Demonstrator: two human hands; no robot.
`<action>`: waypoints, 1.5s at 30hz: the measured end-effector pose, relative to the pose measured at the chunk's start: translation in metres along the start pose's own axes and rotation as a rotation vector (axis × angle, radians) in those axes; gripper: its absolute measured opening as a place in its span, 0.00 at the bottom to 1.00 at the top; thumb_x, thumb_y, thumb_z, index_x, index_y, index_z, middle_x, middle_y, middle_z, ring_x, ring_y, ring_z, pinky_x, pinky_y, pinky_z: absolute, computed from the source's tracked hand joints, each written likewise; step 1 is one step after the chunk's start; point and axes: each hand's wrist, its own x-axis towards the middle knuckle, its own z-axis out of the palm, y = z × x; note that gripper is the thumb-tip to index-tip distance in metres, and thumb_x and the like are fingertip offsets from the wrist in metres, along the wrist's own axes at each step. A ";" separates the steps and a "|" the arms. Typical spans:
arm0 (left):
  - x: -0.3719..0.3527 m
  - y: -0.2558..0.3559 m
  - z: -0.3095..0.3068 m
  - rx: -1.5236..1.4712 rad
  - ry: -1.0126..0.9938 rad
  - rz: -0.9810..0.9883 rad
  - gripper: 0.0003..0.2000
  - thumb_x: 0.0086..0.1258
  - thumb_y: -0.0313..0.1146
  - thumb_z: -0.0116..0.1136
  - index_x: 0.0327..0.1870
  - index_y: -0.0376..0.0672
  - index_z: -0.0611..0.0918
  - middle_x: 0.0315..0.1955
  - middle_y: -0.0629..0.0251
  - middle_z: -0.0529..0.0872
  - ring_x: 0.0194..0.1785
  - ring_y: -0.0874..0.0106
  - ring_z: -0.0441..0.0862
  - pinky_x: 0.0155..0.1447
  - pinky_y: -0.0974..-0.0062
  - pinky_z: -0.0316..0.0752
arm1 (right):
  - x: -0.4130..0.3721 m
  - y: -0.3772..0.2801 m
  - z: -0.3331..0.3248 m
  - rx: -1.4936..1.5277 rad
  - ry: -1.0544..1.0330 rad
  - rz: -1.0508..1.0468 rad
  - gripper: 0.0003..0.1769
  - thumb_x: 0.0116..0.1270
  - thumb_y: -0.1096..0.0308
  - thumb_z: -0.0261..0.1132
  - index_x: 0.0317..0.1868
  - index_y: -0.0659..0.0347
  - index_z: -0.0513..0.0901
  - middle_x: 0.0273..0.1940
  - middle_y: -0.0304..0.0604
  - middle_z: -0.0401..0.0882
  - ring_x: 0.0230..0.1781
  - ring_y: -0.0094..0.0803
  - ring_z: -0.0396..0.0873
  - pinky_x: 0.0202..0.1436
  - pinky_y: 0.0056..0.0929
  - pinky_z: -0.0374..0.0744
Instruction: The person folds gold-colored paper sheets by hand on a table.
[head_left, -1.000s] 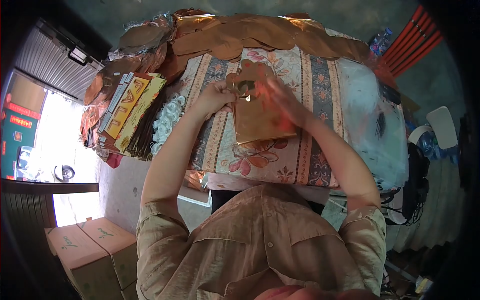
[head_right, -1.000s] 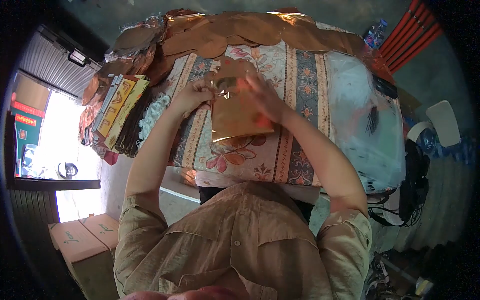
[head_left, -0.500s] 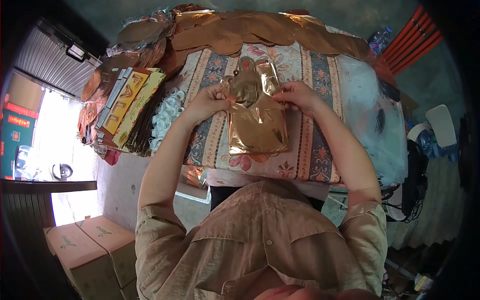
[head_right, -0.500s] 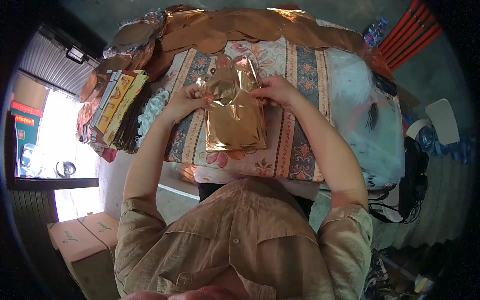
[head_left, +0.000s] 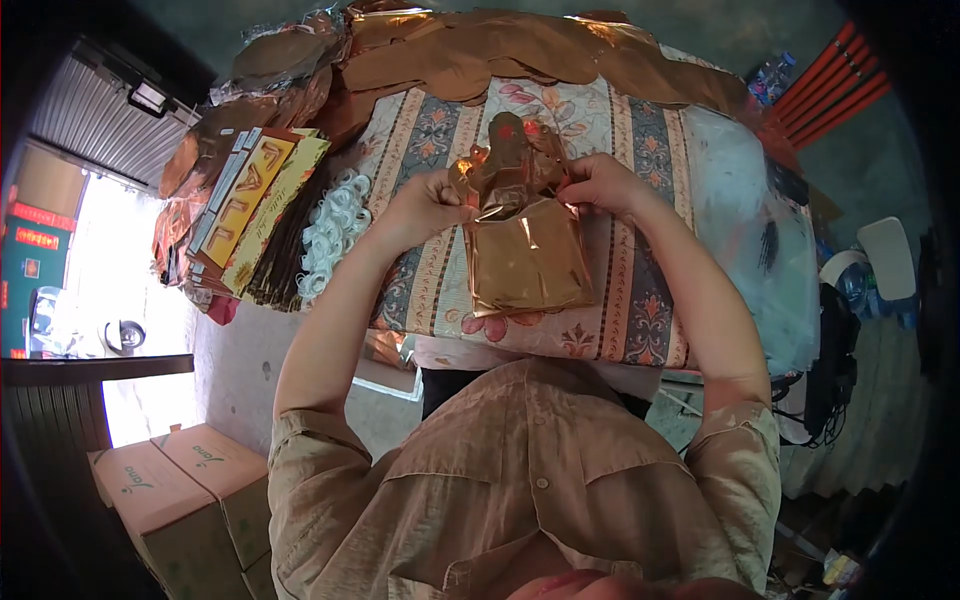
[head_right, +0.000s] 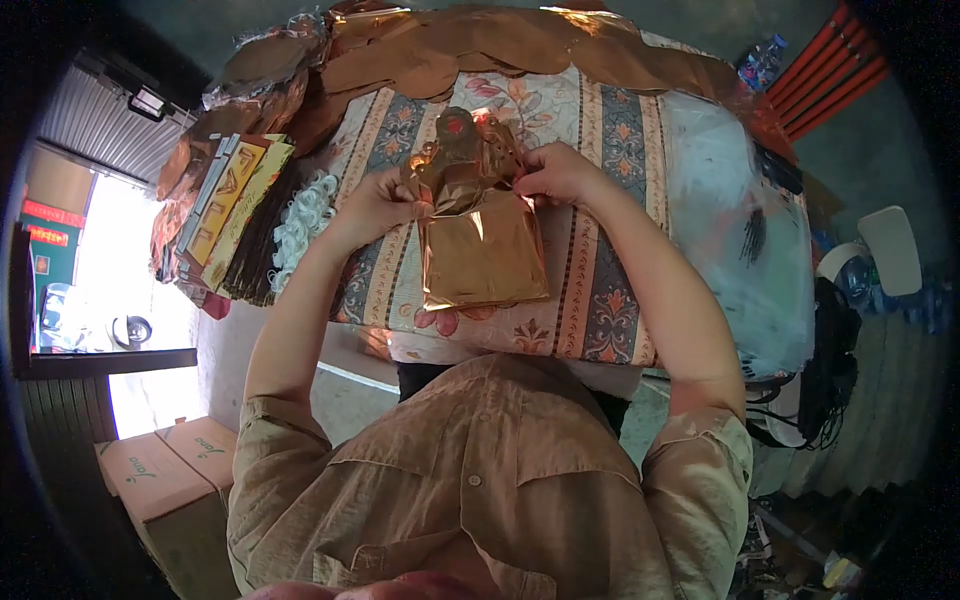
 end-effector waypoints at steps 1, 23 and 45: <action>0.000 0.000 -0.001 0.022 0.017 -0.023 0.06 0.63 0.24 0.66 0.37 0.41 0.80 0.25 0.76 0.81 0.25 0.87 0.73 0.29 0.87 0.65 | 0.001 0.001 0.000 -0.011 -0.010 -0.012 0.07 0.56 0.74 0.69 0.36 0.64 0.85 0.27 0.35 0.80 0.21 0.17 0.73 0.22 0.16 0.68; -0.012 -0.001 0.018 0.641 0.197 0.516 0.12 0.53 0.16 0.60 0.38 0.41 0.80 0.33 0.66 0.84 0.36 0.65 0.82 0.37 0.72 0.75 | -0.024 0.021 0.019 -0.754 0.253 -0.885 0.13 0.48 0.77 0.68 0.36 0.58 0.81 0.35 0.45 0.76 0.40 0.46 0.78 0.37 0.36 0.79; -0.061 0.020 0.046 0.848 -0.035 0.652 0.18 0.56 0.39 0.69 0.46 0.40 0.85 0.52 0.60 0.83 0.61 0.61 0.76 0.64 0.63 0.72 | -0.052 0.010 0.009 -1.126 0.247 -1.052 0.15 0.53 0.73 0.63 0.44 0.60 0.80 0.35 0.41 0.77 0.39 0.37 0.79 0.39 0.33 0.79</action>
